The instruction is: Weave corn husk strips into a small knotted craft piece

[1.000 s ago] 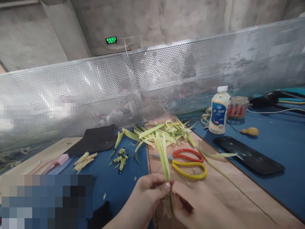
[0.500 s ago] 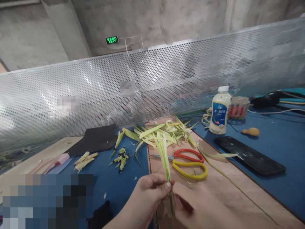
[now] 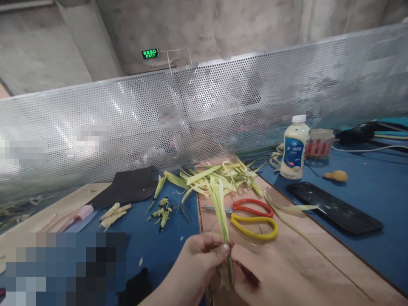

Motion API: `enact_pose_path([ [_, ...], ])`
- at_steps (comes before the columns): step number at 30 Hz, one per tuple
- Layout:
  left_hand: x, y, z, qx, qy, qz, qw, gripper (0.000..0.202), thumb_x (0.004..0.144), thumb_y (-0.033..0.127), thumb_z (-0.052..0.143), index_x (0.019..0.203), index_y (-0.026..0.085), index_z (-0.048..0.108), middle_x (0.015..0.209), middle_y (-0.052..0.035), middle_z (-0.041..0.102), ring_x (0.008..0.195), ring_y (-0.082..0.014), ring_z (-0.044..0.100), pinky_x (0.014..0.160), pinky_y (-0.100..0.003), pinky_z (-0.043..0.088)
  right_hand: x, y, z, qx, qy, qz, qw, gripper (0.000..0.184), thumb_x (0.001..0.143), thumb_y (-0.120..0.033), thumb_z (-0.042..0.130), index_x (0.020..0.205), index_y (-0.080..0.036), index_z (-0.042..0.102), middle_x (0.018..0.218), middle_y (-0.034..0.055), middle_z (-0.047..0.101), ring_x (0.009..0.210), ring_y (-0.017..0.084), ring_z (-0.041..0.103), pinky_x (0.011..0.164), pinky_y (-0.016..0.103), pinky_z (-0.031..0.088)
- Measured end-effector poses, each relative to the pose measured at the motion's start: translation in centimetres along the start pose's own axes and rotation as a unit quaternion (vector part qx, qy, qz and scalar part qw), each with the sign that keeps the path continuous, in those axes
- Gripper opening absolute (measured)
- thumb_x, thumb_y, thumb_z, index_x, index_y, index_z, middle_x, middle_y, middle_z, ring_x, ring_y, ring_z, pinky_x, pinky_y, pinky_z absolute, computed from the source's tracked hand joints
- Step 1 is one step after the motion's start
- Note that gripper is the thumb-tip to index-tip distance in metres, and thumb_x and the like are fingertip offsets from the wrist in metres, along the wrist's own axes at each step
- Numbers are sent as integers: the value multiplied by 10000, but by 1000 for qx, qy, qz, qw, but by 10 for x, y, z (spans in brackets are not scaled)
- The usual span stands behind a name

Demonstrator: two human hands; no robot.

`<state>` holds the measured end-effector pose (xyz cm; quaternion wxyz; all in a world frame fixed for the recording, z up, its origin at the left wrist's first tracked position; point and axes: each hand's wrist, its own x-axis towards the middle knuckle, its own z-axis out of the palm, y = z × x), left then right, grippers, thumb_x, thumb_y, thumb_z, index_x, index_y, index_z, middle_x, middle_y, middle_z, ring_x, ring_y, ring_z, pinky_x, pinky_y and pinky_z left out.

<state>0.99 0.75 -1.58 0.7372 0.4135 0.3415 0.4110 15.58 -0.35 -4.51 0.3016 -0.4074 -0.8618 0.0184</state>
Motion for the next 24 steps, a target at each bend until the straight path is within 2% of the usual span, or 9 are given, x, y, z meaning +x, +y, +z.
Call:
enact_pose_path([
  [6, 1, 0, 0, 1, 8, -1, 1000, 274, 549, 305, 776, 664, 80, 671, 537, -38, 591, 525, -103, 535, 580, -219, 407, -1, -1, 2, -5, 5, 3, 1000, 143, 703, -100, 400, 698, -189, 512, 599, -11, 585, 475, 96, 474, 435, 231, 244],
  [12, 0, -1, 1, -27, 3, 0, 1000, 257, 539, 274, 786, 662, 84, 665, 561, -39, 597, 549, -106, 546, 621, -230, 416, 1, -3, 0, -10, 10, 7, 1000, 141, 680, -94, 419, 666, -191, 520, 552, -24, 562, 426, 86, 425, 420, 239, 213],
  [15, -1, 0, 2, -42, -11, 2, 999, 216, 570, 243, 771, 666, 82, 665, 576, -43, 597, 587, -115, 556, 653, -237, 416, 1, -5, -4, -10, 13, 8, 1000, 130, 684, -105, 426, 667, -194, 518, 550, -30, 554, 428, 84, 420, 417, 235, 211],
  [19, 0, 1, -2, -45, -24, 1, 999, 139, 647, 197, 719, 687, 78, 660, 657, -57, 604, 632, -112, 551, 664, -237, 408, 0, -9, -11, -21, 49, 41, 998, 142, 726, -100, 402, 688, -190, 505, 530, -31, 522, 411, 81, 405, 412, 236, 207],
  [24, 5, 2, -9, -42, 9, -5, 999, 176, 637, 228, 730, 710, 86, 655, 663, -45, 593, 625, -101, 537, 638, -223, 394, 3, -10, -14, -17, 65, 29, 997, 97, 725, -163, 432, 637, -194, 460, 517, -33, 479, 431, 89, 411, 426, 228, 243],
])
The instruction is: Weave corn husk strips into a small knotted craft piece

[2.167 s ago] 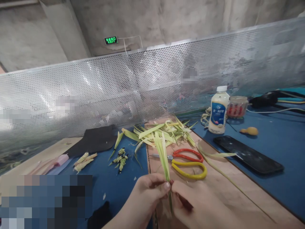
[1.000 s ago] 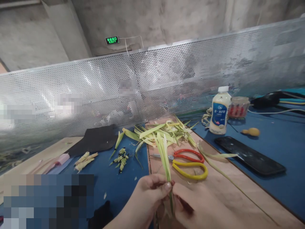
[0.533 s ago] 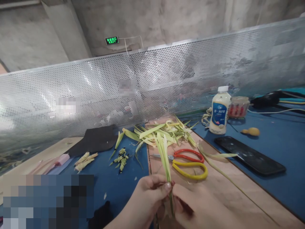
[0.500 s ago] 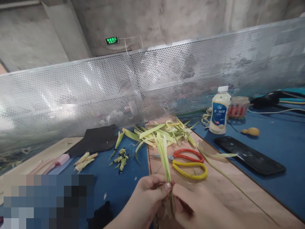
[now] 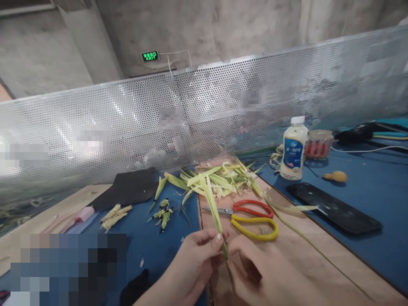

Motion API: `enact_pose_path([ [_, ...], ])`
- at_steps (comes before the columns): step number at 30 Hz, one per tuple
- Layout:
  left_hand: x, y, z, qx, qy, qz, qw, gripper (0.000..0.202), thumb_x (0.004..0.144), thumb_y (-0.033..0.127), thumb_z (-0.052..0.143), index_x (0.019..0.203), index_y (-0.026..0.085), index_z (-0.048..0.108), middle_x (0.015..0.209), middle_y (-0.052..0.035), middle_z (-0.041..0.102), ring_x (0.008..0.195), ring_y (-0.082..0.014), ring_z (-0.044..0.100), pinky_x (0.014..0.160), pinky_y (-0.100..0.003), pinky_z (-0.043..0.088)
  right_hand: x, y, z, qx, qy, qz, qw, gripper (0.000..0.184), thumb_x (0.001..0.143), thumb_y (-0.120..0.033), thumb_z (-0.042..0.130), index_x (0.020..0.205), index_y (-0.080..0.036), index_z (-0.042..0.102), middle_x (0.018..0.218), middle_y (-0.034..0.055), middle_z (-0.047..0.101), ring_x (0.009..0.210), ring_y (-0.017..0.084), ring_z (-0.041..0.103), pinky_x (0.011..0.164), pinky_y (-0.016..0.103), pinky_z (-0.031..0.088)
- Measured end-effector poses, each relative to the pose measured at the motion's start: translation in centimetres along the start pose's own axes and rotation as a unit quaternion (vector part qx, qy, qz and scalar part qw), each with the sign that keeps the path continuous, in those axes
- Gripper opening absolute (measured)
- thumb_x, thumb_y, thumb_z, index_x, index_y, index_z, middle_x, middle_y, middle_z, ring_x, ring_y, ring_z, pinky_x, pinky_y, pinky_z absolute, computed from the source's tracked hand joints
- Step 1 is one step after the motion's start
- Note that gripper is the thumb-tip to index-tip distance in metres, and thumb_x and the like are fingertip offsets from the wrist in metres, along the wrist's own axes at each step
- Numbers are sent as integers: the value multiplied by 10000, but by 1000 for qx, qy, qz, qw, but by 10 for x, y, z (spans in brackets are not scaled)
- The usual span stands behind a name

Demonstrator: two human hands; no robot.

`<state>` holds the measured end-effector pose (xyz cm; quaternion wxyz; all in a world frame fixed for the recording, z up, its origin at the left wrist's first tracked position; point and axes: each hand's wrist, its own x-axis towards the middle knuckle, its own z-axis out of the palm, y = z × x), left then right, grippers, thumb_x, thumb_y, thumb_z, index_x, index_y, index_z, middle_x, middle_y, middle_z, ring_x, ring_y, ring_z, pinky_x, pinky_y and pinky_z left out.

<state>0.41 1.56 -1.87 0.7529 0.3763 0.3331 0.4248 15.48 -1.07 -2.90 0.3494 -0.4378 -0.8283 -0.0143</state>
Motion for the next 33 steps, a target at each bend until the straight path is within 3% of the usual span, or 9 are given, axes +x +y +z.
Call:
enact_pose_path([
  [7, 2, 0, -1, -3, -4, 2, 1000, 202, 598, 254, 757, 632, 103, 626, 659, -20, 583, 586, -75, 514, 566, -195, 354, 2, 3, 2, 2, 15, -5, 1000, 78, 771, -195, 406, 738, -192, 477, 622, 4, 537, 545, 135, 509, 482, 244, 314],
  [24, 0, 2, -1, 6, -23, 10, 1000, 149, 618, 182, 742, 680, 88, 645, 733, -47, 599, 660, -89, 522, 649, -218, 378, 1, 7, 3, -31, 0, 16, 999, 153, 831, -165, 356, 734, -207, 467, 618, -9, 566, 522, 139, 507, 475, 249, 255],
  [33, 1, 2, 1, 57, 0, 26, 998, 248, 530, 253, 787, 677, 96, 665, 634, -31, 589, 550, -74, 475, 609, -226, 368, 1, 3, -1, -36, 0, 13, 999, 144, 794, -142, 385, 694, -198, 472, 598, 0, 534, 525, 138, 481, 463, 249, 209],
])
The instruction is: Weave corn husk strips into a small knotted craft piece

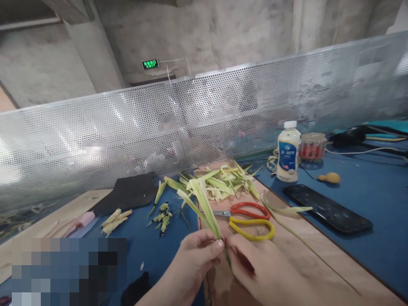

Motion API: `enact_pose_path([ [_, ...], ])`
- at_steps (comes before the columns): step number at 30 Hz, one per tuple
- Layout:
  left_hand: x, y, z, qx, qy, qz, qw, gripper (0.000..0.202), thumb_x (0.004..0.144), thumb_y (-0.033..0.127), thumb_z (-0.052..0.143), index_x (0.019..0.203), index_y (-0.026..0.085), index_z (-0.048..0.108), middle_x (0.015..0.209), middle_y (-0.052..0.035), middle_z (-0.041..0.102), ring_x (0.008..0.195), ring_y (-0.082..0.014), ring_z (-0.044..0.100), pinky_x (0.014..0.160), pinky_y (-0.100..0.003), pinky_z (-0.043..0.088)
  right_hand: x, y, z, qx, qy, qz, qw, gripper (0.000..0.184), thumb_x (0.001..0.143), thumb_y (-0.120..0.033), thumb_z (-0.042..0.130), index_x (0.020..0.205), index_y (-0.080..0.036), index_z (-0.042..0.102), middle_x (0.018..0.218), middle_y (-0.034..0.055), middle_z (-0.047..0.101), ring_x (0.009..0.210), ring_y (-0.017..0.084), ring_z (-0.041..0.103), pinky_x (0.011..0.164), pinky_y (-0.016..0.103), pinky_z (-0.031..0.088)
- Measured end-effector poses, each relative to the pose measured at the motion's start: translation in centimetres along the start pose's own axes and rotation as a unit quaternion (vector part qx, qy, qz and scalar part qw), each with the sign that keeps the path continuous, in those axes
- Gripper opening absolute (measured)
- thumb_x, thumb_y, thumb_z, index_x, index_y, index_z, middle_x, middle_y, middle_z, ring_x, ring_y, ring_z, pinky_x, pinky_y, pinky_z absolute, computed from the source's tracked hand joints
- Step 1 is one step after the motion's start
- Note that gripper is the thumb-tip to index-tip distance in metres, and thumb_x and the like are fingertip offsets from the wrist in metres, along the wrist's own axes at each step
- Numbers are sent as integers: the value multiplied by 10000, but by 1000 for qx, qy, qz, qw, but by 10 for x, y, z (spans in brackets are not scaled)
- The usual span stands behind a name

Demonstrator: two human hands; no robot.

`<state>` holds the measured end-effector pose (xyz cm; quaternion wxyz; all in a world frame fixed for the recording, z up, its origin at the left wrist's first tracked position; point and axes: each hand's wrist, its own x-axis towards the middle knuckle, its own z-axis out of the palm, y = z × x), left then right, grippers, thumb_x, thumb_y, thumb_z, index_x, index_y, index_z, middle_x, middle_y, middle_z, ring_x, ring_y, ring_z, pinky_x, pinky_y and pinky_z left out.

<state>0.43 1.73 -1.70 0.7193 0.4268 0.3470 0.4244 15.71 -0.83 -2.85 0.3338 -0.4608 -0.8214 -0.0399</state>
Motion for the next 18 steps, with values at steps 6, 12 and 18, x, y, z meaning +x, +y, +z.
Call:
enact_pose_path([
  [6, -1, -1, 3, 30, -11, 22, 999, 260, 553, 286, 769, 694, 89, 672, 625, -39, 576, 564, -90, 468, 597, -222, 353, 0, -1, 2, -41, 23, -7, 999, 140, 717, -101, 410, 621, -199, 437, 507, -26, 483, 451, 113, 424, 442, 243, 161],
  [12, -4, -1, 5, 71, 19, 22, 997, 316, 531, 332, 772, 683, 72, 680, 593, -41, 557, 556, -96, 443, 563, -212, 325, -5, 1, 12, -49, 30, -13, 998, 154, 730, -119, 386, 606, -206, 414, 494, -26, 483, 444, 118, 419, 449, 252, 155],
  [18, -5, -2, 5, 56, 8, 19, 998, 324, 525, 326, 777, 700, 69, 683, 583, -36, 552, 551, -96, 444, 592, -229, 353, -2, -1, 9, -22, 36, -12, 999, 144, 687, -103, 401, 586, -206, 406, 479, -40, 471, 427, 104, 408, 432, 237, 155],
])
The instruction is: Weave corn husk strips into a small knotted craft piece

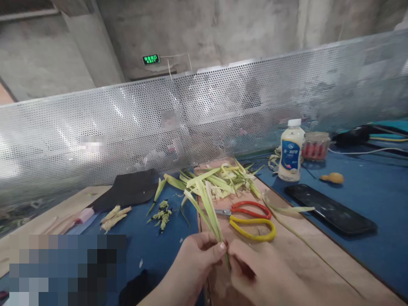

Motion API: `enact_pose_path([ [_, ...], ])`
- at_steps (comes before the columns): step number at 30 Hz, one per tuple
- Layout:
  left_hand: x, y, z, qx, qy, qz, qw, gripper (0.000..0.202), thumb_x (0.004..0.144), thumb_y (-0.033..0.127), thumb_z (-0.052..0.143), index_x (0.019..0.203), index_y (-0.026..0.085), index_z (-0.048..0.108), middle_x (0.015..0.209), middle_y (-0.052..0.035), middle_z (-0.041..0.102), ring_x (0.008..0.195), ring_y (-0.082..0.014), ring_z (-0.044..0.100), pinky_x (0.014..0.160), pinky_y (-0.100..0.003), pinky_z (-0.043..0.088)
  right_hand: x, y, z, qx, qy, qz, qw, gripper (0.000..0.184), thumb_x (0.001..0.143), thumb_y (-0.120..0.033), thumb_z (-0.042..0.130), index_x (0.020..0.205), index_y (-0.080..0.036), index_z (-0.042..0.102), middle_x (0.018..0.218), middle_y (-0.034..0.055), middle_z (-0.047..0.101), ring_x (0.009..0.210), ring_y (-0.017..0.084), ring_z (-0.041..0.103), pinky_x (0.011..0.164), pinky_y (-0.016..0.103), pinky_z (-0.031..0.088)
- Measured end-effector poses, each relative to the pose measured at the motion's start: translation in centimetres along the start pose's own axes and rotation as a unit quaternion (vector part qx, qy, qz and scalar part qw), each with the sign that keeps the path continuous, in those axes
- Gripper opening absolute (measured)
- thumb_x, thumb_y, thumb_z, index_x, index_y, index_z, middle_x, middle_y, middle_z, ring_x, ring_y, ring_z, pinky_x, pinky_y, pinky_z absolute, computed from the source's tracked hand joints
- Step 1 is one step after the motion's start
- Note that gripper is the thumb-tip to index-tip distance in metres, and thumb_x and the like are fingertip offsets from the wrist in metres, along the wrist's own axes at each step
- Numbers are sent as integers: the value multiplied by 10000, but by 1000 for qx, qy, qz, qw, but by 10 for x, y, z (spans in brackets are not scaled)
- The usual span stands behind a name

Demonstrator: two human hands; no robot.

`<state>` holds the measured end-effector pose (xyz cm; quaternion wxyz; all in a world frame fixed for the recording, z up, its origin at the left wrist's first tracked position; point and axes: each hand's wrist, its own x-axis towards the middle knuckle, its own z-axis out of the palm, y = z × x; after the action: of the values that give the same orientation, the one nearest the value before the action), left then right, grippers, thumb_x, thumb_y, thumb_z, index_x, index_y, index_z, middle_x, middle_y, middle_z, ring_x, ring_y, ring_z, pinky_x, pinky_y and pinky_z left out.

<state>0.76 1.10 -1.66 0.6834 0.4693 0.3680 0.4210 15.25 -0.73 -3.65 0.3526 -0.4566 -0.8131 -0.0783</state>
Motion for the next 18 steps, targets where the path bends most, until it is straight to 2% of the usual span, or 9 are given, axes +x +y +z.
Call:
enact_pose_path([
  [4, 0, 0, 0, 0, 0, 3, 1000, 330, 531, 326, 774, 711, 65, 683, 609, -44, 561, 562, -97, 451, 612, -239, 368, 1, -1, -1, -16, 39, -11, 999, 138, 678, -102, 404, 600, -214, 426, 473, -44, 460, 424, 109, 394, 429, 240, 168],
  [12, -2, 1, 1, 20, -1, 6, 1000, 316, 554, 332, 758, 717, 72, 684, 607, -50, 576, 583, -117, 474, 604, -231, 365, 1, -2, -3, -5, 40, -29, 999, 161, 698, -112, 372, 581, -215, 410, 460, -44, 449, 406, 110, 362, 422, 250, 176],
  [15, -3, 0, -2, 9, -16, 10, 1000, 303, 581, 325, 746, 742, 77, 681, 634, -55, 587, 594, -113, 483, 604, -224, 368, 0, 0, -2, 13, 21, -13, 1000, 155, 701, -123, 397, 572, -209, 395, 456, -46, 430, 412, 105, 355, 427, 247, 168],
  [18, -1, -3, -10, 33, -10, 25, 999, 313, 604, 356, 728, 758, 88, 678, 668, -57, 600, 610, -120, 497, 626, -242, 389, 1, -1, -5, 107, -35, 30, 993, 134, 722, -139, 408, 603, -202, 407, 496, -49, 445, 444, 91, 389, 433, 221, 197],
])
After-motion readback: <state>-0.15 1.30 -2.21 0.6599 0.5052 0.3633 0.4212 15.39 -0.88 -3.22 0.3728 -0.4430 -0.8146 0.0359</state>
